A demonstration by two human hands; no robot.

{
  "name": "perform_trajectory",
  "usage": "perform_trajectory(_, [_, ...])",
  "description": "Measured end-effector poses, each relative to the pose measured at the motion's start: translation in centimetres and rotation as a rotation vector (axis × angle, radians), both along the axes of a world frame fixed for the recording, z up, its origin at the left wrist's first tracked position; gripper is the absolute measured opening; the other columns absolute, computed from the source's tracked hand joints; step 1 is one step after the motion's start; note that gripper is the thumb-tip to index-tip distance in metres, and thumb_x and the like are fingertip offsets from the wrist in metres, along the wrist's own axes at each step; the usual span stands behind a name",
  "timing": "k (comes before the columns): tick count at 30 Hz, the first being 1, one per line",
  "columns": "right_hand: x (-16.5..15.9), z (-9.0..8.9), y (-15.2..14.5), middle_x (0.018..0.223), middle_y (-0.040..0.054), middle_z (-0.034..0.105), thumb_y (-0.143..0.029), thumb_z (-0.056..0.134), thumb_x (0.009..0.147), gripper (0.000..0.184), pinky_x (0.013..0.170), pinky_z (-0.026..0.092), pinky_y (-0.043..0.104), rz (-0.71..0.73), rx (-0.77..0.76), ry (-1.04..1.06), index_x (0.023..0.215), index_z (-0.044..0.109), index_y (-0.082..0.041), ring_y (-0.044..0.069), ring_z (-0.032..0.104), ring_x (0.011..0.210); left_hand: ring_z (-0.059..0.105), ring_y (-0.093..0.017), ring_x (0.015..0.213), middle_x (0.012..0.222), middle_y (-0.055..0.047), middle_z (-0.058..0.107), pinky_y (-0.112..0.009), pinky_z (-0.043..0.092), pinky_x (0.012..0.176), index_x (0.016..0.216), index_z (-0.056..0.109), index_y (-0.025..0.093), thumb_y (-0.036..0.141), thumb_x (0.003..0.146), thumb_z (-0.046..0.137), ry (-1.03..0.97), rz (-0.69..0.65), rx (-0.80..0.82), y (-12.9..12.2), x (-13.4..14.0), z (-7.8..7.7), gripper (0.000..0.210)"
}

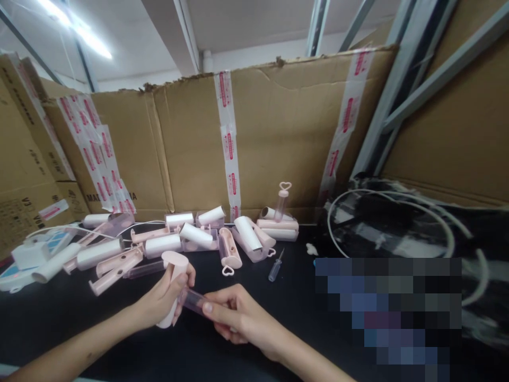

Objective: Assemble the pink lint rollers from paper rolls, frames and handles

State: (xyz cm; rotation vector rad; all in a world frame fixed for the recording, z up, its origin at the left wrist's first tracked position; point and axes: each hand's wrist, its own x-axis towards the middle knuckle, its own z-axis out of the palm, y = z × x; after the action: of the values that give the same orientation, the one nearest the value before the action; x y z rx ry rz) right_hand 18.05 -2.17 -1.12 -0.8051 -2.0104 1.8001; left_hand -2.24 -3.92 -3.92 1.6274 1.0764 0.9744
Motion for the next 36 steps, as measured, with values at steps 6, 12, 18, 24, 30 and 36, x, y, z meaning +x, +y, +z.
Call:
perform_trajectory(6, [4.7, 3.7, 3.0, 0.054, -0.0021, 0.052, -0.05, 0.054, 0.08, 0.048, 0.032, 0.026, 0.015, -0.004, 0.32, -0.096, 0.108, 0.062, -0.012, 0.003, 0.035, 0.035, 0.053, -0.02, 0.093, 0.1, -0.008, 0.055, -0.038, 0.042, 0.086, 0.119, 0.043, 0.02, 0.062, 0.086, 0.01, 0.21, 0.038, 0.407, 1.6, -2.6, 3.7, 0.063])
perform_trajectory(12, [9.1, 6.3, 3.3, 0.084, 0.0044, 0.067, -0.032, 0.065, 0.072, 0.034, 0.057, 0.045, 0.021, -0.017, 0.702, -0.372, 0.102, 0.069, -0.017, 0.014, 0.058, 0.066, 0.034, -0.031, 0.119, 0.124, -0.012, 0.05, -0.053, 0.015, 0.102, 0.12, 0.048, 0.02, 0.043, 0.079, 0.053, 1.074, 0.091, 0.774, 8.3, -2.6, 6.7, 0.047])
perform_trajectory(18, [7.4, 3.2, 4.0, 0.082, 0.001, 0.064, -0.013, 0.068, 0.057, 0.035, 0.064, 0.043, 0.022, 0.04, 0.704, -0.671, 0.092, 0.067, -0.019, 0.017, 0.059, 0.076, 0.052, -0.028, 0.098, 0.096, -0.011, 0.063, -0.043, 0.032, 0.092, 0.104, 0.058, 0.015, 0.035, 0.073, 0.061, 1.301, -0.061, 0.759, 12.1, -0.1, 7.2, 0.036])
perform_trajectory(24, [8.9, 2.0, 5.6, 0.096, 0.0061, 0.057, 0.0, 0.053, 0.053, 0.041, 0.07, 0.044, 0.023, -0.099, 0.837, -0.699, 0.089, 0.064, -0.015, 0.017, 0.057, 0.081, 0.054, -0.028, 0.101, 0.113, -0.014, 0.057, -0.033, 0.041, 0.082, 0.12, 0.048, 0.015, 0.047, 0.067, 0.064, 1.316, -0.035, 0.689, 11.9, -0.3, 7.1, 0.063])
perform_trajectory(30, [9.8, 3.3, 5.5, 0.1, 0.0056, 0.058, -0.003, 0.045, 0.068, 0.036, 0.084, 0.043, 0.029, -0.14, 0.969, -0.431, 0.096, 0.062, -0.019, 0.018, 0.056, 0.093, 0.06, -0.03, 0.091, 0.1, -0.011, 0.065, -0.033, 0.044, 0.072, 0.113, 0.053, 0.017, 0.046, 0.061, 0.069, 1.366, 0.025, 0.602, 10.3, -0.2, 7.3, 0.061])
perform_trajectory(36, [6.8, 5.0, 4.9, 0.1, 0.0077, 0.055, -0.018, 0.043, 0.085, 0.021, 0.092, 0.039, 0.035, -0.323, 1.239, -0.045, 0.093, 0.062, -0.019, 0.02, 0.051, 0.102, 0.059, -0.028, 0.096, 0.105, -0.008, 0.064, -0.031, 0.043, 0.074, 0.112, 0.053, 0.023, 0.047, 0.062, 0.069, 1.309, 0.02, 0.681, 5.3, 0.4, 8.7, 0.058])
